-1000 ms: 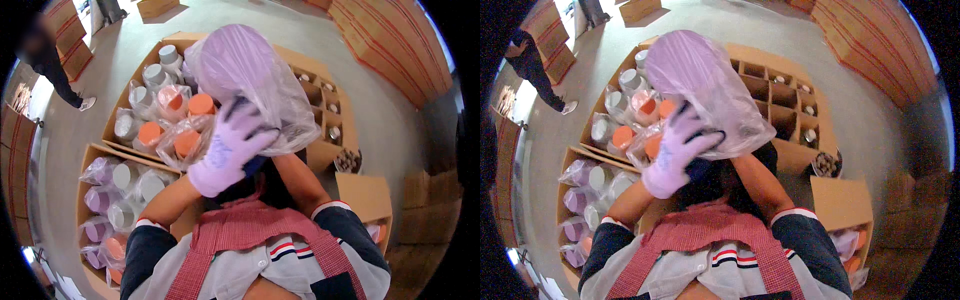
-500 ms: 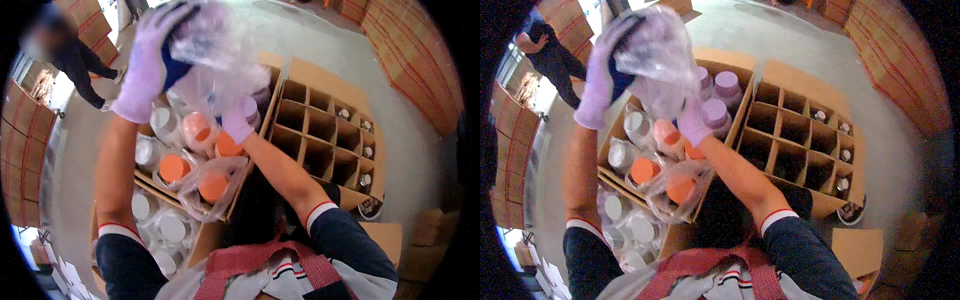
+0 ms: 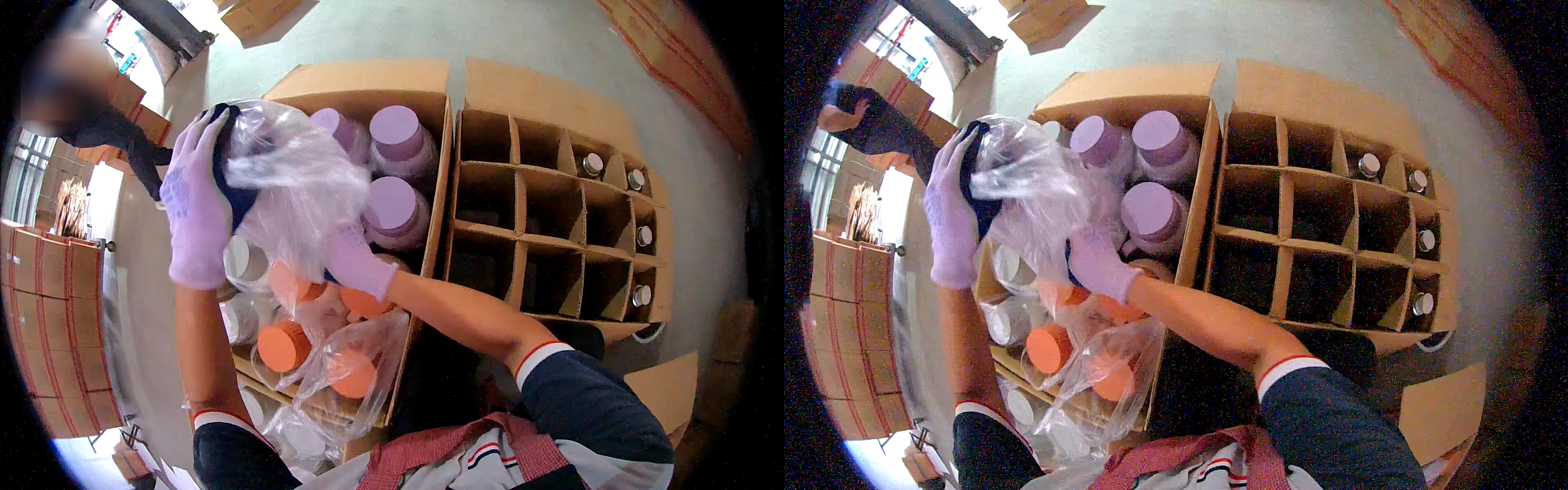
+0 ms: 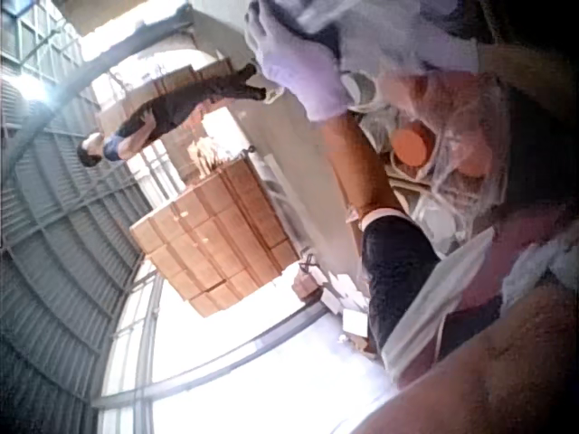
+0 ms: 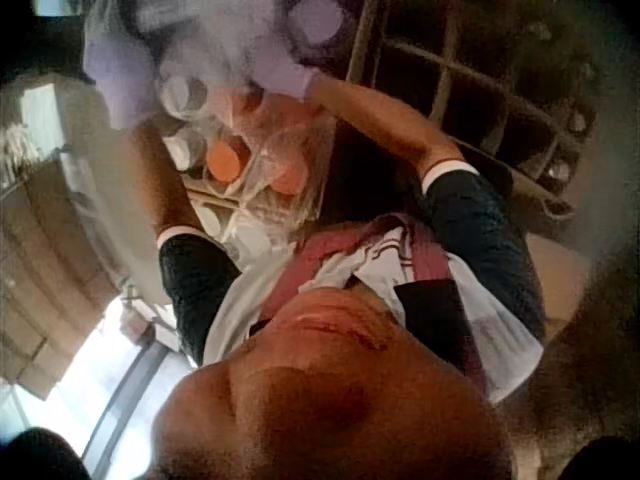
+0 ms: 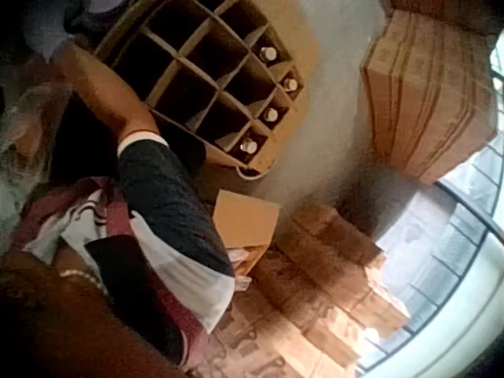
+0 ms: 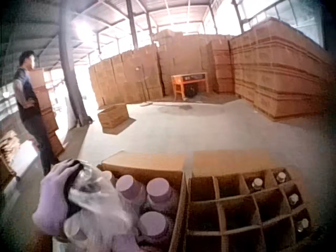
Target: The person assembles large insulated containers by hand, inserting a metal lining into a plastic shell, fitting a lid, wrapping the unit in a plastic bag, and placing it into a cardboard box.
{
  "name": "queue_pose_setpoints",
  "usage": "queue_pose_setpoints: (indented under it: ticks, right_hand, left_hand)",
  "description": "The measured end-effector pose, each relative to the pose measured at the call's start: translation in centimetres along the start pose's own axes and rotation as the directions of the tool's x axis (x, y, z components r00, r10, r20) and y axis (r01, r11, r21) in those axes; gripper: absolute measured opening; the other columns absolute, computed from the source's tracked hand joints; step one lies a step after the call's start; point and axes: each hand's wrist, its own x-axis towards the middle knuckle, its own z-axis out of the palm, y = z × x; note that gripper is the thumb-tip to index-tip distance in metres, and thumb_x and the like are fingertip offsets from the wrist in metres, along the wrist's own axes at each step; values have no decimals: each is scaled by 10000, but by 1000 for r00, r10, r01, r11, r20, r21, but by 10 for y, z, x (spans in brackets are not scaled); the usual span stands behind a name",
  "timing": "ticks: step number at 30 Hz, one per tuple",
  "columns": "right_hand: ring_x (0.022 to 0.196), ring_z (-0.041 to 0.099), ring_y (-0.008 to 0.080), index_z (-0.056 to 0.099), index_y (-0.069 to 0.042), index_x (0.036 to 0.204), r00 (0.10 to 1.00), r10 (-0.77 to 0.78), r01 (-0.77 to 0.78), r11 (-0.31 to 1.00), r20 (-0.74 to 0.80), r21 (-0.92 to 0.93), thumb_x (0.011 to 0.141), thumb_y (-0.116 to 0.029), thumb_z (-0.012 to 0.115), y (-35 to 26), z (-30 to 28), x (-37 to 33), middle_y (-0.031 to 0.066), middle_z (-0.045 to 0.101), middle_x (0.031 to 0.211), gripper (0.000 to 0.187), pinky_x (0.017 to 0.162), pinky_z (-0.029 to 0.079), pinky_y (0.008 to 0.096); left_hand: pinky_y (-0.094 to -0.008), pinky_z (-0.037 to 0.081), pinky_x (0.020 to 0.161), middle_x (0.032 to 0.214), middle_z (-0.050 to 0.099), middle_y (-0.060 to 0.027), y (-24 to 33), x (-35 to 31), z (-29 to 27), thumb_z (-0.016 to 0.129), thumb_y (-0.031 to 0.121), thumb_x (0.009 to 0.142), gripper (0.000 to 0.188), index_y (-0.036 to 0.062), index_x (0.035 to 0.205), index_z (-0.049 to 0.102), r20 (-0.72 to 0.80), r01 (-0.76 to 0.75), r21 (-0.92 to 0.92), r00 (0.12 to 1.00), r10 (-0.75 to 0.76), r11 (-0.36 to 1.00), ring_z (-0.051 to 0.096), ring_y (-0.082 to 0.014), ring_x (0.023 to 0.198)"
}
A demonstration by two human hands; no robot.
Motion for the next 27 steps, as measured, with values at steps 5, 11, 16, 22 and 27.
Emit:
queue_pose_setpoints:
  ticks: [5,11,16,22,27]
  right_hand:
    - [853,645,358,675,-27,860,991,93,-107,983,99,150,808,-118,551,56,18,3,226,654,859,162,768,489,476]
    - [817,665,337,631,11,931,905,-168,247,955,390,-161,828,-153,525,52,26,-13,235,651,906,221,767,519,458]
    - [997,604,353,523,-42,1181,971,-150,182,969,184,-170,811,-188,609,-5,-88,0,215,571,1135,407,846,476,423]
    - [1279,412,380,427,-156,1401,869,-175,439,704,463,-559,900,-324,465,61,-15,34,187,362,1459,529,1048,218,609]
    - [1346,340,344,422,-172,1405,816,-220,523,675,534,-521,937,-316,375,50,18,17,107,319,1504,492,1095,171,581]
  left_hand:
    - [-400,442,963,1249,570,-144,18,9,95,559,50,772,413,43,1184,584,246,-167,7,956,161,986,554,-337,1128]
    - [-544,303,1031,1424,391,-153,-22,-96,191,548,68,790,590,73,1363,407,533,9,-10,846,-2,1000,371,-315,1319]
    - [-536,243,1093,1528,217,-172,-40,-137,186,553,204,845,725,104,1483,225,722,-186,-52,672,166,981,246,-361,1389]
    - [-381,356,1062,1389,475,-79,-71,-15,115,367,260,1001,421,101,1389,407,395,469,-882,778,-489,35,469,-202,1254]
    - [-368,411,994,1285,542,-76,-20,-13,203,519,261,862,402,111,1234,513,459,455,-446,856,-239,771,527,-196,1178]
